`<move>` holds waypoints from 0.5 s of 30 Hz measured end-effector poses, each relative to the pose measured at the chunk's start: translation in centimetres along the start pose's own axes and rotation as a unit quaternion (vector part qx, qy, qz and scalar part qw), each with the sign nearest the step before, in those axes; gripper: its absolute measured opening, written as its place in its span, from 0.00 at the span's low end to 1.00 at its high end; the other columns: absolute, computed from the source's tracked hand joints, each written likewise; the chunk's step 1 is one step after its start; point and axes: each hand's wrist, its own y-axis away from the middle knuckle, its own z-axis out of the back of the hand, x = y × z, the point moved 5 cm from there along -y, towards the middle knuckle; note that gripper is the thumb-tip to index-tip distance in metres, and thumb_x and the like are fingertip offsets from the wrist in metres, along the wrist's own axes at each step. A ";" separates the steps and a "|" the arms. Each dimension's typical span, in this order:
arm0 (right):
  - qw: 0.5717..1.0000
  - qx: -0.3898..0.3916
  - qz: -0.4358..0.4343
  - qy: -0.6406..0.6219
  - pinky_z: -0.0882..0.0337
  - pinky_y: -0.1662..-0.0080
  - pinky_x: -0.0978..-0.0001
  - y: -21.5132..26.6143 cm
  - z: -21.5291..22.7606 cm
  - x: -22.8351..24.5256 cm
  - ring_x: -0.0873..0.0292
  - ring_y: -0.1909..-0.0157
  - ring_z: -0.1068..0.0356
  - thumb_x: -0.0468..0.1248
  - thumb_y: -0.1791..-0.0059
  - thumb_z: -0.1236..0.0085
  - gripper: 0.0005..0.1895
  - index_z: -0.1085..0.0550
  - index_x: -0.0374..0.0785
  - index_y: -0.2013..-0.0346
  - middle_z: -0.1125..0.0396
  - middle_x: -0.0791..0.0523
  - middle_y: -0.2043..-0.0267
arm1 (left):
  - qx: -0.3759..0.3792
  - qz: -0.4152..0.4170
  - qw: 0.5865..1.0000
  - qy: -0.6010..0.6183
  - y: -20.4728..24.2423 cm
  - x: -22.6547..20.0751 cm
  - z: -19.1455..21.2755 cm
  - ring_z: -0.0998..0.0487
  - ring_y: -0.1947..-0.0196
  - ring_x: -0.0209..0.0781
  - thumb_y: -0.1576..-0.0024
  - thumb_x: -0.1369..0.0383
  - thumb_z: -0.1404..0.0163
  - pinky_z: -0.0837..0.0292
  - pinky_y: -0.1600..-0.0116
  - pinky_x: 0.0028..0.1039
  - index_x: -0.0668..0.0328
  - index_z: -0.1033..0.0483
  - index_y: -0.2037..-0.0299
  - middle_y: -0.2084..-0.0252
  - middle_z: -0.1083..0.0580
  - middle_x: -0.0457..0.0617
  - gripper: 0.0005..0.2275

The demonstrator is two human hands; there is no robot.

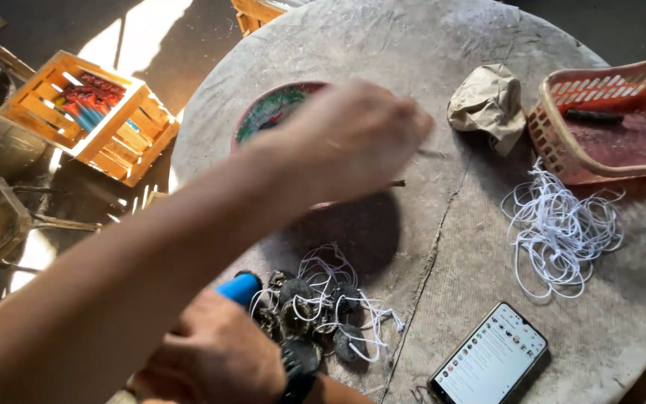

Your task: Assembling plastic tube components by threading a wick through the center and inserting a base plug.

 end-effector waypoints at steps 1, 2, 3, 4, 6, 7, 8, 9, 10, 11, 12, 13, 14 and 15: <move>1.000 0.000 0.005 -0.001 0.37 0.59 0.60 -1.3 1.2 -0.7 0.47 0.64 0.38 0.38 0.51 0.63 0.10 0.38 0.36 0.73 0.41 0.49 0.63 | -0.018 0.062 0.995 0.072 1.4 1.6 0.2 0.34 0.84 0.38 0.46 0.74 0.62 0.37 0.81 0.29 0.63 0.33 0.69 0.79 0.32 0.46 0.05; 1.000 0.002 0.009 -0.003 0.37 0.59 0.59 -3.0 2.2 -0.8 0.47 0.64 0.38 0.38 0.51 0.63 0.10 0.38 0.36 0.73 0.41 0.49 0.63 | -0.036 0.125 0.981 0.143 2.9 3.1 0.3 0.30 0.79 0.47 0.50 0.77 0.64 0.35 0.74 0.37 0.60 0.32 0.73 0.77 0.30 0.48 0.07; 1.000 0.003 0.011 -0.006 0.37 0.59 0.59 -2.8 2.5 -0.8 0.47 0.64 0.38 0.38 0.51 0.63 0.10 0.38 0.36 0.73 0.41 0.49 0.63 | -0.034 0.128 0.981 0.142 4.6 3.2 0.1 0.30 0.79 0.47 0.50 0.77 0.64 0.35 0.74 0.37 0.60 0.32 0.73 0.77 0.30 0.48 0.07; 1.000 -0.004 -0.020 0.013 0.37 0.58 0.63 -2.6 2.9 -1.2 0.53 0.64 0.37 0.37 0.52 0.58 0.06 0.36 0.40 0.72 0.40 0.54 0.59 | 0.053 0.190 0.971 0.136 6.4 3.8 -1.1 0.30 0.81 0.49 0.51 0.77 0.64 0.36 0.75 0.36 0.61 0.33 0.74 0.78 0.30 0.49 0.06; 0.998 -0.008 -0.052 0.029 0.36 0.57 0.66 -2.5 3.4 -1.5 0.58 0.64 0.36 0.35 0.53 0.54 0.01 0.35 0.43 0.70 0.40 0.60 0.56 | 0.140 0.254 0.948 0.131 9.5 4.3 -3.5 0.30 0.82 0.51 0.53 0.77 0.65 0.38 0.77 0.36 0.62 0.34 0.74 0.79 0.30 0.50 0.06; 0.998 -0.016 -0.050 0.037 0.36 0.55 0.66 -2.7 3.7 -1.5 0.57 0.61 0.36 0.35 0.54 0.54 0.02 0.35 0.42 0.72 0.39 0.56 0.57 | 0.209 0.281 0.926 0.142 10.9 4.4 -5.6 0.28 0.77 0.49 0.53 0.76 0.65 0.36 0.74 0.35 0.61 0.34 0.71 0.75 0.29 0.50 0.06; 0.997 -0.025 -0.050 0.045 0.35 0.53 0.66 -2.8 4.0 -1.5 0.55 0.57 0.35 0.35 0.55 0.55 0.03 0.34 0.41 0.73 0.38 0.53 0.58 | 0.277 0.305 0.899 0.152 12.3 4.3 -7.5 0.26 0.73 0.47 0.52 0.76 0.65 0.34 0.72 0.33 0.60 0.33 0.68 0.72 0.27 0.51 0.08; 0.997 -0.024 -0.051 0.043 0.35 0.53 0.66 -2.8 4.0 -1.6 0.55 0.57 0.35 0.35 0.55 0.55 0.03 0.34 0.41 0.73 0.38 0.53 0.58 | 0.278 0.305 0.898 0.153 12.8 4.0 -8.7 0.26 0.73 0.47 0.52 0.76 0.65 0.34 0.72 0.33 0.60 0.33 0.68 0.72 0.27 0.51 0.08; 0.997 -0.025 -0.050 0.050 0.36 0.53 0.66 -2.8 4.0 -1.6 0.55 0.57 0.36 0.36 0.55 0.56 0.04 0.35 0.40 0.73 0.38 0.53 0.58 | 0.302 0.311 0.886 0.167 13.5 3.7 -9.9 0.27 0.69 0.48 0.54 0.74 0.65 0.34 0.70 0.33 0.59 0.32 0.66 0.69 0.27 0.51 0.09; 0.997 -0.026 -0.048 0.056 0.36 0.53 0.66 -2.9 4.0 -1.6 0.56 0.57 0.36 0.37 0.54 0.56 0.04 0.35 0.40 0.73 0.39 0.54 0.58 | 0.325 0.317 0.873 0.180 14.3 3.4 -11.2 0.27 0.66 0.48 0.55 0.73 0.64 0.33 0.67 0.34 0.57 0.31 0.64 0.66 0.27 0.51 0.11; 0.997 -0.023 -0.047 0.054 0.36 0.53 0.66 -2.9 3.8 -1.6 0.56 0.57 0.36 0.37 0.54 0.56 0.04 0.35 0.40 0.73 0.39 0.54 0.58 | 0.324 0.320 0.872 0.182 14.5 3.2 -12.1 0.27 0.66 0.48 0.55 0.73 0.64 0.33 0.67 0.34 0.57 0.31 0.64 0.66 0.27 0.51 0.11; 0.997 -0.023 -0.045 0.050 0.37 0.52 0.66 -2.9 3.6 -1.5 0.56 0.57 0.36 0.37 0.54 0.56 0.05 0.35 0.40 0.73 0.39 0.54 0.58 | 0.297 0.308 0.881 0.199 14.5 2.9 -12.8 0.27 0.68 0.50 0.55 0.71 0.64 0.34 0.69 0.34 0.59 0.30 0.67 0.69 0.27 0.53 0.10; 0.998 -0.022 -0.044 0.046 0.37 0.52 0.66 -2.9 3.4 -1.5 0.56 0.56 0.36 0.37 0.54 0.57 0.05 0.35 0.40 0.73 0.38 0.53 0.57 | 0.269 0.297 0.890 0.217 14.5 2.6 -13.5 0.27 0.71 0.52 0.55 0.70 0.64 0.35 0.70 0.35 0.61 0.29 0.71 0.72 0.27 0.54 0.10; 0.998 -0.018 -0.043 0.045 0.37 0.52 0.66 -3.0 3.3 -1.4 0.56 0.56 0.36 0.37 0.54 0.57 0.05 0.35 0.40 0.73 0.38 0.53 0.57 | 0.267 0.301 0.889 0.219 14.5 2.5 -14.1 0.27 0.71 0.52 0.55 0.70 0.64 0.35 0.70 0.35 0.61 0.29 0.71 0.72 0.27 0.54 0.10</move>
